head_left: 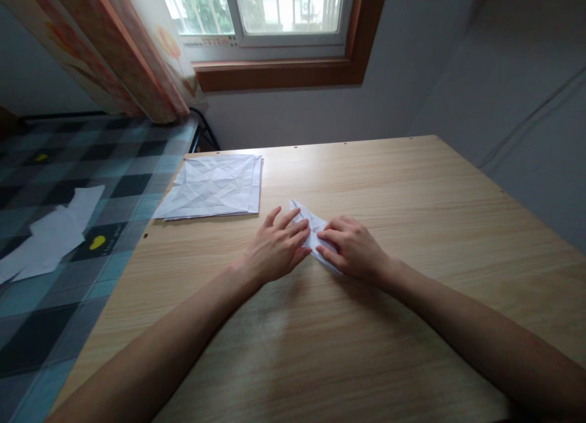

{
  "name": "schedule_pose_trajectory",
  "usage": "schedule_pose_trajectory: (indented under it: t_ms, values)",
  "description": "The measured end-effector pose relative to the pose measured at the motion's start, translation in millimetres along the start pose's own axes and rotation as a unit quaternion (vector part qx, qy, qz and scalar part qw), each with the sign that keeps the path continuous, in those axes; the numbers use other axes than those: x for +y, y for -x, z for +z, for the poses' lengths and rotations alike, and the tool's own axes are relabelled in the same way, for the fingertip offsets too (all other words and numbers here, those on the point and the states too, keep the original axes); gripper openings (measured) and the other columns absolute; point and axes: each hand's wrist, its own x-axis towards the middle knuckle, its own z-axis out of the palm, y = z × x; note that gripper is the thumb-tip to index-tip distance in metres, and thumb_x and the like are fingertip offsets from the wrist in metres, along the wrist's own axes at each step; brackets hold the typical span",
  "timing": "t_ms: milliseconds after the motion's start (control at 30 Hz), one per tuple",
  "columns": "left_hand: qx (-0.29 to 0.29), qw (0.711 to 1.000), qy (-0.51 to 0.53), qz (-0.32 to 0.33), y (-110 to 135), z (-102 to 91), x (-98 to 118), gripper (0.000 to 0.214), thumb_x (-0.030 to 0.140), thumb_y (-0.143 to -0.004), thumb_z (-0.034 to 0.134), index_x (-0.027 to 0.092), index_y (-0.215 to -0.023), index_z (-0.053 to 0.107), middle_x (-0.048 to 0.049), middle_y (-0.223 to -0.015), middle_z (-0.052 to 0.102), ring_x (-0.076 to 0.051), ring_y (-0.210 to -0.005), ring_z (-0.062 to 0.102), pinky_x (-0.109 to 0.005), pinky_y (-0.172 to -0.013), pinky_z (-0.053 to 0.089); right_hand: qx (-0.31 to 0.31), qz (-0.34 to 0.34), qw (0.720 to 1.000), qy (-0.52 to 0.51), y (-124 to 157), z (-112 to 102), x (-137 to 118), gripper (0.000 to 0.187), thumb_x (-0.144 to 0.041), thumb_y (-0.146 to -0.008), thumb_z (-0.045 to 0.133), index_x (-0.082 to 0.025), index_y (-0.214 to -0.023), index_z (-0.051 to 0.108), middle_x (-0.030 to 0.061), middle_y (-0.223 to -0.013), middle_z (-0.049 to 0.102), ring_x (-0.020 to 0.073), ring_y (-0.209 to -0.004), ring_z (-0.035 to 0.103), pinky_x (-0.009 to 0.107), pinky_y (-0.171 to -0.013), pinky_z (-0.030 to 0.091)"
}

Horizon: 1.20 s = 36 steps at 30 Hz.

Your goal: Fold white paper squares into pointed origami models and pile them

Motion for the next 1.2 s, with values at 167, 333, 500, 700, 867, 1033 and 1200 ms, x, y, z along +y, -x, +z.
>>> schedule_pose_trajectory:
  t_ms: [167, 333, 500, 700, 867, 1033, 1200]
  values:
    - [0.011, 0.999, -0.035, -0.030, 0.1, -0.3, -0.3, 0.029, 0.037, -0.094, 0.057, 0.021, -0.115, 0.069, -0.0100, -0.144, 0.055, -0.034, -0.137, 0.044, -0.057, -0.114, 0.027, -0.016, -0.039, 0.999, -0.029, 1.6, 2.0, -5.2, 0.020, -0.032, -0.092, 0.061, -0.015, -0.094, 0.073, 0.0094, -0.093, 0.069, 0.0233, -0.089, 0.059, 0.037, -0.083, 0.046]
    - [0.002, 0.999, -0.027, -0.035, 1.1, 2.7, -2.4, 0.037, 0.046, -0.094, 0.056, 0.021, -0.119, 0.066, -0.0104, -0.136, 0.061, -0.034, -0.130, 0.050, -0.055, -0.111, 0.030, 0.007, -0.017, 0.999, -0.041, 2.8, 6.8, -3.6, 0.023, -0.027, -0.095, 0.056, -0.014, -0.110, 0.067, 0.0111, -0.100, 0.069, 0.0243, -0.096, 0.059, 0.038, -0.087, 0.046]
    - [-0.018, 0.999, -0.012, -0.032, -0.2, 2.3, -2.8, 0.036, 0.046, -0.095, 0.055, 0.020, -0.117, 0.065, -0.0102, -0.128, 0.066, -0.031, -0.119, 0.058, -0.052, -0.107, 0.034, -0.001, -0.008, 1.000, 0.020, 2.6, 7.8, -0.5, 0.024, -0.027, -0.094, 0.057, -0.016, -0.114, 0.067, 0.0116, -0.110, 0.067, 0.0277, -0.104, 0.055, 0.043, -0.092, 0.044]
    - [0.010, 0.999, -0.026, -0.022, 0.1, 0.2, -1.5, 0.033, 0.049, -0.093, 0.056, 0.019, -0.099, 0.070, -0.0088, -0.114, 0.070, -0.029, -0.112, 0.061, -0.049, -0.104, 0.037, -0.003, 0.020, 0.999, 0.046, 1.0, 7.9, -3.6, 0.022, -0.030, -0.094, 0.057, -0.018, -0.110, 0.067, 0.0126, -0.117, 0.066, 0.0296, -0.108, 0.055, 0.045, -0.093, 0.043]
    - [0.040, 0.999, -0.034, 0.000, 2.0, 0.4, -4.6, 0.041, 0.053, -0.097, 0.049, 0.020, -0.087, 0.070, -0.0053, -0.102, 0.073, -0.024, -0.101, 0.065, -0.046, -0.101, 0.040, 0.017, 0.071, 0.997, 0.035, 1.5, 13.6, 0.1, 0.031, -0.035, -0.093, 0.058, -0.014, -0.115, 0.063, 0.0195, -0.133, 0.059, 0.0332, -0.122, 0.051, 0.048, -0.101, 0.041]
    - [0.049, 0.999, 0.003, -0.013, 2.5, 4.3, -7.8, 0.039, 0.054, -0.095, 0.053, 0.021, -0.087, 0.072, -0.0050, -0.104, 0.074, -0.021, -0.096, 0.067, -0.040, -0.092, 0.045, 0.024, 0.076, 0.997, -0.008, -0.5, 18.6, 6.1, 0.030, -0.033, -0.090, 0.061, -0.014, -0.113, 0.061, 0.0212, -0.135, 0.057, 0.0335, -0.130, 0.048, 0.051, -0.106, 0.038]
    - [0.062, 0.995, 0.051, -0.057, 2.2, 10.3, -9.8, 0.030, 0.051, -0.089, 0.064, 0.023, -0.091, 0.075, -0.0050, -0.109, 0.074, -0.022, -0.100, 0.065, -0.038, -0.089, 0.048, 0.060, 0.089, 0.984, -0.143, -4.2, 16.5, 5.7, 0.021, -0.022, -0.083, 0.067, -0.019, -0.102, 0.062, 0.0139, -0.121, 0.065, 0.0285, -0.121, 0.055, 0.048, -0.104, 0.042]
